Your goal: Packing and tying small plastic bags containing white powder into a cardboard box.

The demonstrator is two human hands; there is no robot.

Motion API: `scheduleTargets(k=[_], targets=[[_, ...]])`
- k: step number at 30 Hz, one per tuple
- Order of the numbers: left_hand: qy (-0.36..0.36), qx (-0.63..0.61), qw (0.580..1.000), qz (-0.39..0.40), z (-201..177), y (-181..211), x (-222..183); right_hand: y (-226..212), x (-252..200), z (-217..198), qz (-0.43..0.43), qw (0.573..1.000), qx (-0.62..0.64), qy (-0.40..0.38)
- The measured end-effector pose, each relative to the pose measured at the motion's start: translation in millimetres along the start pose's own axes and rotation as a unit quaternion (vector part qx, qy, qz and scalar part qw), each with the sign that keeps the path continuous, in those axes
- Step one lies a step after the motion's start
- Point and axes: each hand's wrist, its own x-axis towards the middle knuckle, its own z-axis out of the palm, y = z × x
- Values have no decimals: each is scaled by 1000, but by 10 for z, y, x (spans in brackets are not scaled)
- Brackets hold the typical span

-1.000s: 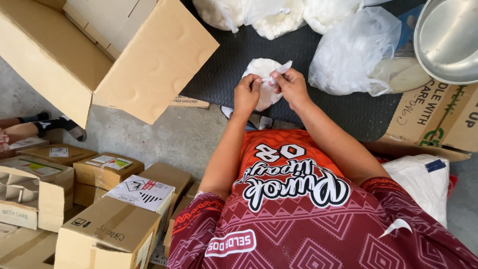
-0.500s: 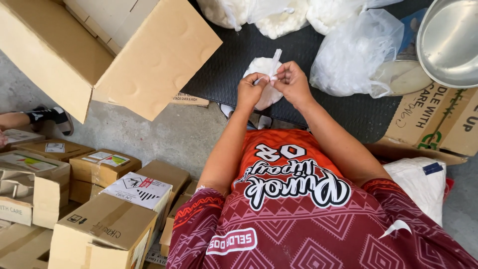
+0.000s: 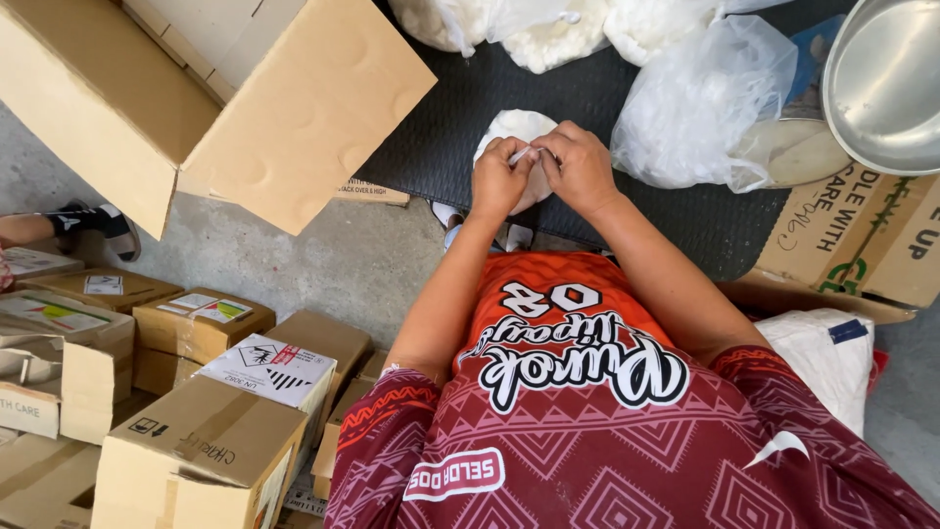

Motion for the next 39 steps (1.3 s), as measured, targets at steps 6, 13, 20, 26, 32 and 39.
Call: scheduleTargets(k=[6,13,20,26,32,39], targets=[[-32,35,999,-7,-108,192,-7,-37,50,-23,22,999,-9,-28],[6,-4,1000,11,-31,154,-5,17,28,16,22,999,4,-26],[-5,-24,1000,-13,85,47,13,2,42,-56,61,996,31,-50],[19,-11,1000,-11,276,-305,77,107,-35,-83,42,999,9,-4],[-22,-118,982,-147,230,-182,91,152,-86,-69,97,994,55,-24],[-49,-147,965,-211,137,-7,59,64,-73,-34,113,992,47,-9]])
